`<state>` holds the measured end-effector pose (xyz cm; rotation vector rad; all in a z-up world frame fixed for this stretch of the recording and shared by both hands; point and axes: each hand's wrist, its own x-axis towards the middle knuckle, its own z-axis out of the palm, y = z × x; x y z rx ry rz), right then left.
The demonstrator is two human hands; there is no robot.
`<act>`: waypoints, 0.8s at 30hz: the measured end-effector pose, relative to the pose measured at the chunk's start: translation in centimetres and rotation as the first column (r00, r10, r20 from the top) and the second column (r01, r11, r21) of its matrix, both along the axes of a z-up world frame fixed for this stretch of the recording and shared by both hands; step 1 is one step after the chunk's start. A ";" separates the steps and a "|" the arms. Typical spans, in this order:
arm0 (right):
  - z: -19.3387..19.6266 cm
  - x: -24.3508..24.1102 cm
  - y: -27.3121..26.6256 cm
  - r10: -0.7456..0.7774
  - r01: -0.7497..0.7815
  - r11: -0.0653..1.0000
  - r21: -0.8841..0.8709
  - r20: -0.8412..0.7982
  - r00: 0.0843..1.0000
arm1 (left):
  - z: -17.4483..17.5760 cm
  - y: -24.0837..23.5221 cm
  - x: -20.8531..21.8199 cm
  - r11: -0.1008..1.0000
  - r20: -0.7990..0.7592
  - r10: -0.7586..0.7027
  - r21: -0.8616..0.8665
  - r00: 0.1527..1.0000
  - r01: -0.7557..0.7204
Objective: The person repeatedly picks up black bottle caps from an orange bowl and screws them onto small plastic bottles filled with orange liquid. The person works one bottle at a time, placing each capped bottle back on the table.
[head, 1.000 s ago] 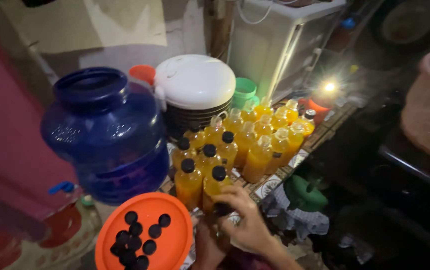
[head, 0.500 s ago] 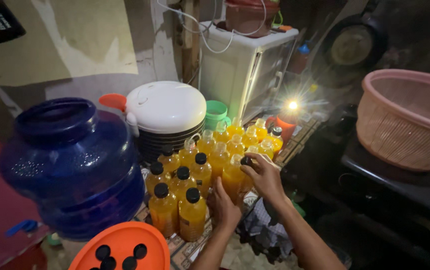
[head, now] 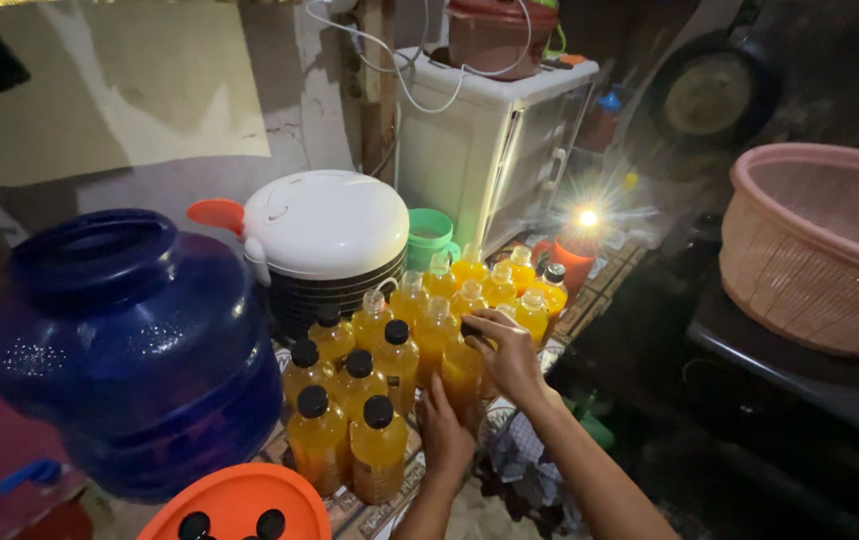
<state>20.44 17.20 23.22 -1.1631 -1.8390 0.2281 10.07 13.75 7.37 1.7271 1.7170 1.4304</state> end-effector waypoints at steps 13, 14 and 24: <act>-0.2 -1.3 -0.7 -0.045 0.048 0.977 0.208 -0.017 0.999 | -1.4 0.9 0.2 0.998 -0.010 0.018 0.064 1.000 -0.018; -0.2 -1.3 -0.8 -0.046 0.051 0.983 0.177 -0.029 0.999 | -1.6 1.0 0.3 0.998 -0.032 0.026 0.058 0.999 -0.024; -0.4 -1.6 -0.2 -0.149 0.138 0.961 0.240 0.025 0.989 | -2.2 0.9 0.4 0.995 -0.027 0.016 0.103 1.000 -0.013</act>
